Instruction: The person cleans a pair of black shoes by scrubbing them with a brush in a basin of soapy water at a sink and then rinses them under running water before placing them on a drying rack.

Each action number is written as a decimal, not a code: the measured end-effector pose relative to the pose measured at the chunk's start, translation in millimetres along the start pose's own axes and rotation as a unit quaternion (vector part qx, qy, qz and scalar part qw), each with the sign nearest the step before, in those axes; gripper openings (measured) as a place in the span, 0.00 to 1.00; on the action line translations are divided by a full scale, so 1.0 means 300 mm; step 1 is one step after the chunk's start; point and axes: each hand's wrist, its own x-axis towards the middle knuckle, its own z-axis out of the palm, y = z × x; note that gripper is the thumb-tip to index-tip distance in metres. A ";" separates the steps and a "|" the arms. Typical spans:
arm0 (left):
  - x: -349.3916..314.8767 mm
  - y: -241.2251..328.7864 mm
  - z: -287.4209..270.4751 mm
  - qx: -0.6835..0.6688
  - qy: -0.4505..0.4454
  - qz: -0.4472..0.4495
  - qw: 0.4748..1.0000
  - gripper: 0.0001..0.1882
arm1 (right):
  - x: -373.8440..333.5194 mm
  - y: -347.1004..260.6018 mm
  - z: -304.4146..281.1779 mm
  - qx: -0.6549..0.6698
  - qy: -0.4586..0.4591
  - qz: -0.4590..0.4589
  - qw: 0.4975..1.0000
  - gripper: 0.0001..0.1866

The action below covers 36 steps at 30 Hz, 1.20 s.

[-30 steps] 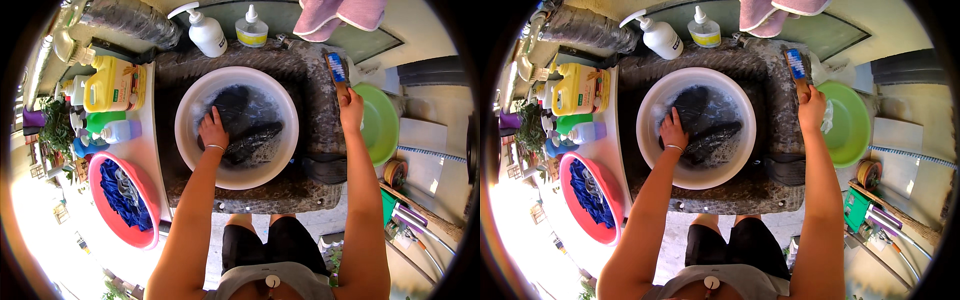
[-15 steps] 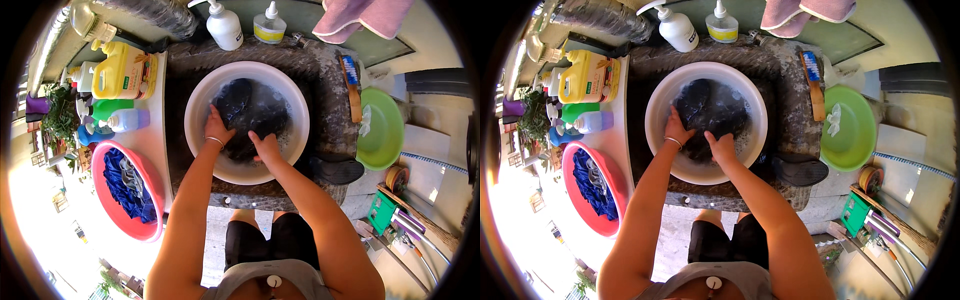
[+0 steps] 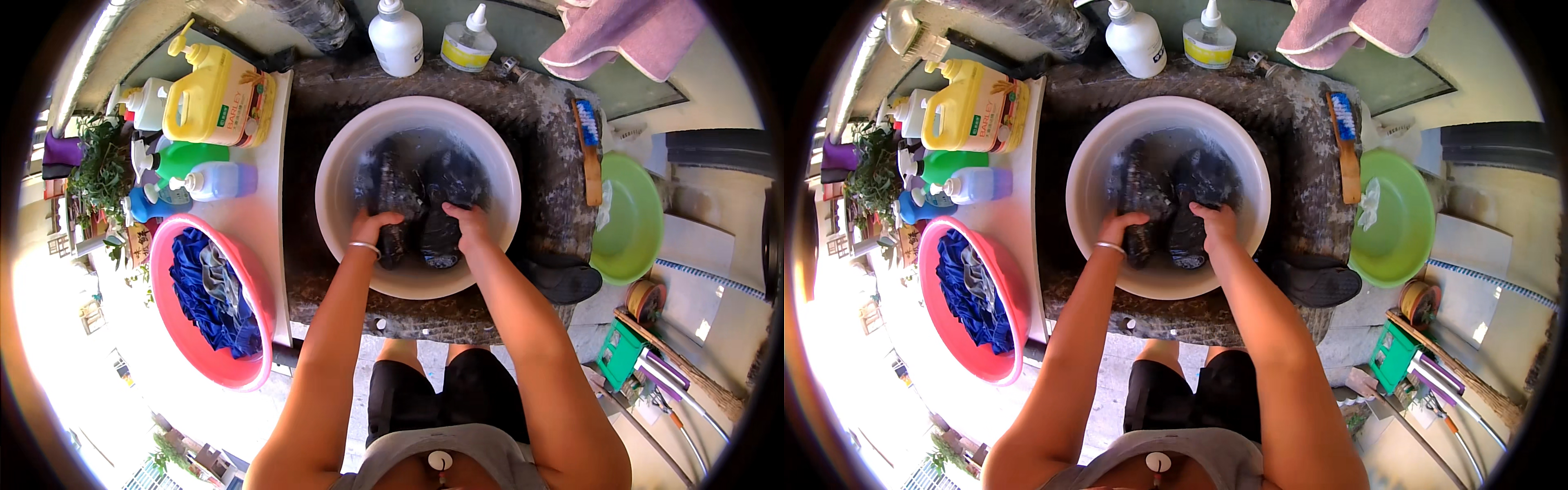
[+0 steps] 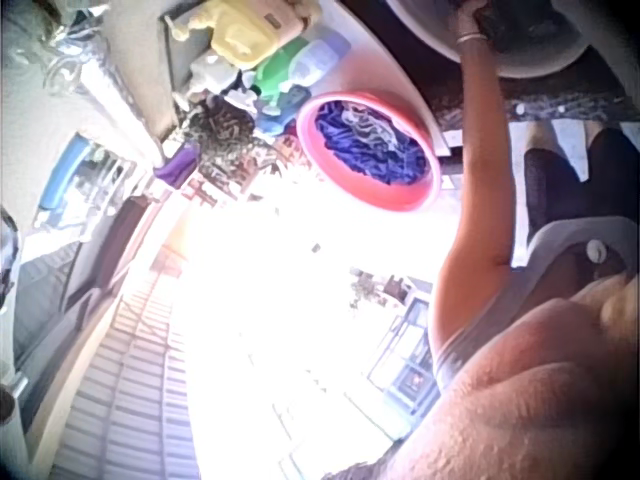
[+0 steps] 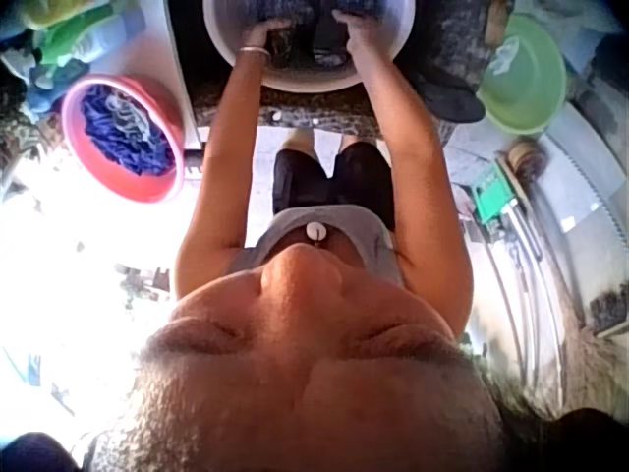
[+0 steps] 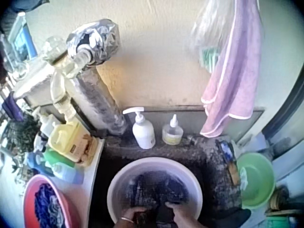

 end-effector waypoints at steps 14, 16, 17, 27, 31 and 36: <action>-0.334 0.246 -0.091 -0.254 -0.141 0.113 0.950 0.40 | -0.329 -0.218 0.097 -0.180 -0.059 -0.136 0.972 0.21; -0.305 0.182 -0.129 -0.332 -0.186 0.061 0.923 0.39 | -0.340 -0.179 0.133 -0.069 -0.116 -0.114 0.984 0.21; -0.287 0.148 -0.139 -0.370 -0.206 0.034 0.905 0.39 | -0.348 -0.150 0.158 -0.013 -0.145 -0.102 0.984 0.21; -0.282 0.003 -0.109 -0.439 -0.275 0.132 0.845 0.46 | -0.374 -0.106 0.191 -0.067 -0.249 -0.094 0.962 0.20; -0.318 -0.003 -0.054 -0.421 -0.260 0.080 0.865 0.46 | -0.345 -0.059 0.166 -0.195 -0.223 -0.173 0.939 0.19; -0.361 -0.017 -0.085 -0.464 -0.234 0.105 0.848 0.47 | -0.366 -0.214 0.087 -0.374 -0.045 -0.387 0.841 0.20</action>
